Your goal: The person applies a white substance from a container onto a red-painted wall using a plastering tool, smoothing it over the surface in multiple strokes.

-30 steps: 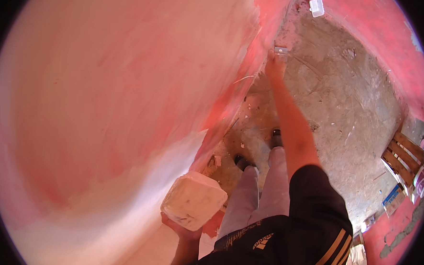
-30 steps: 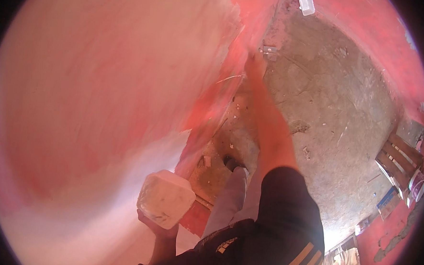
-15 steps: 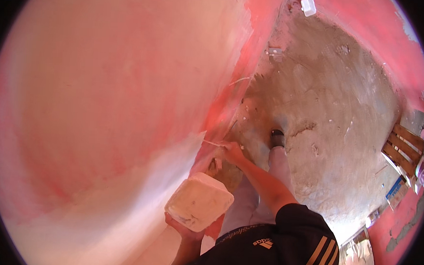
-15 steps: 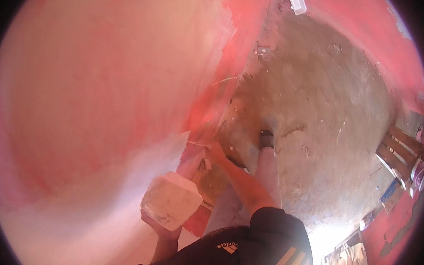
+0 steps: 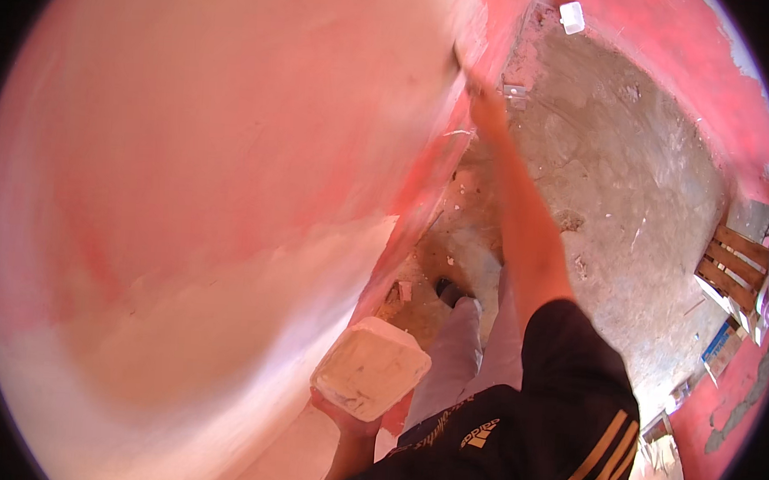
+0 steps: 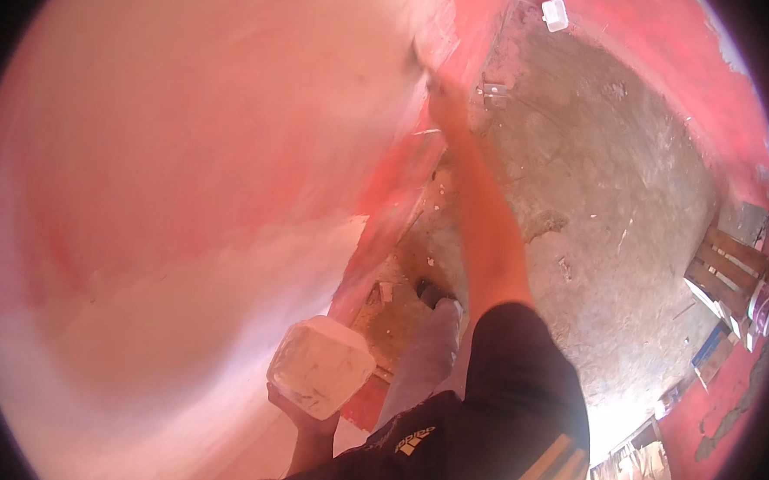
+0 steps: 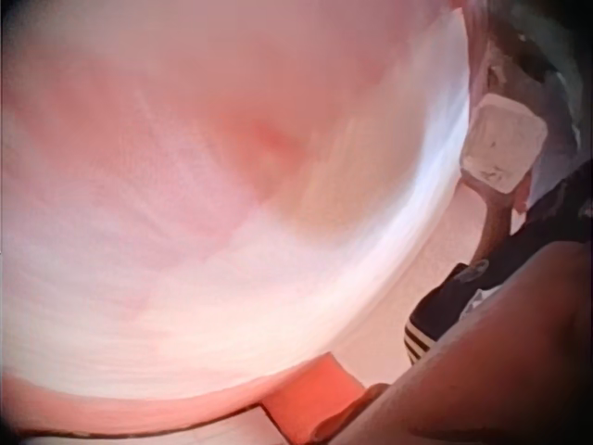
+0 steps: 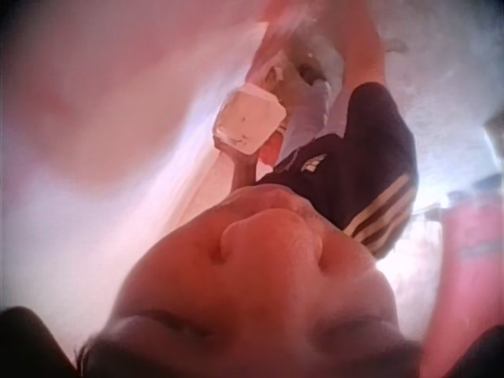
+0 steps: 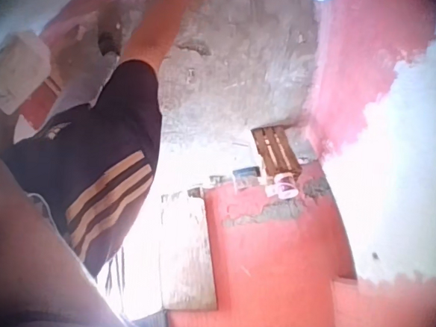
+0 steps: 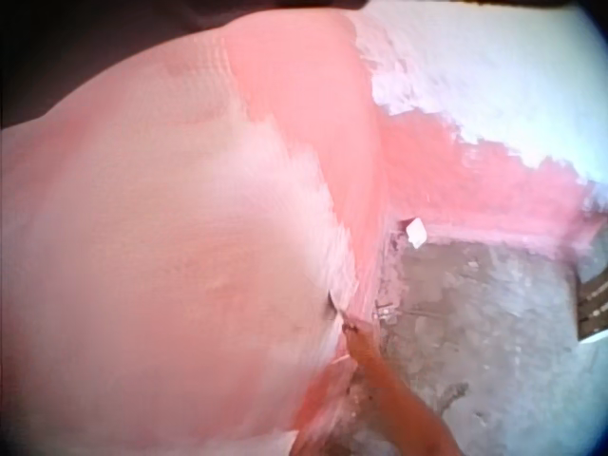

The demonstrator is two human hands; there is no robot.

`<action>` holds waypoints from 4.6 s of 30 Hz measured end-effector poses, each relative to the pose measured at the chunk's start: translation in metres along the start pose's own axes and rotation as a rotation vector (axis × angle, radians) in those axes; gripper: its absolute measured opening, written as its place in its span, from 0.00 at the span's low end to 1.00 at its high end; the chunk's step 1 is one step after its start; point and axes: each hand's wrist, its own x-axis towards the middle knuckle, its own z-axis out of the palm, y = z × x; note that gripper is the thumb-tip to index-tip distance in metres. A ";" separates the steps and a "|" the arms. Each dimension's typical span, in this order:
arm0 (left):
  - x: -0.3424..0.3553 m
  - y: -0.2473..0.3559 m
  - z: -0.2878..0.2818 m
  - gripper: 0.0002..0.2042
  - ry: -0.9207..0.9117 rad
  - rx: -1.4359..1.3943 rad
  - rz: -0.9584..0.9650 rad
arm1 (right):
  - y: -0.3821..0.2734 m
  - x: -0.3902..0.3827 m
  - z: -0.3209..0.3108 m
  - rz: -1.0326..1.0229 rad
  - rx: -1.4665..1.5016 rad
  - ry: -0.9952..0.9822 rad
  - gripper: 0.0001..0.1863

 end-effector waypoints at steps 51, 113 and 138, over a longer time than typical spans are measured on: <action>-0.030 0.027 0.067 0.44 -0.138 -0.085 -0.032 | -0.083 -0.112 -0.005 -0.242 0.009 -0.003 0.15; 0.017 -0.010 -0.057 0.27 -0.332 0.157 0.174 | -0.129 0.049 -0.054 -0.340 -0.189 0.430 0.12; 0.036 -0.040 -0.105 0.26 -0.064 0.112 0.070 | 0.106 -0.137 0.010 0.095 0.269 0.238 0.17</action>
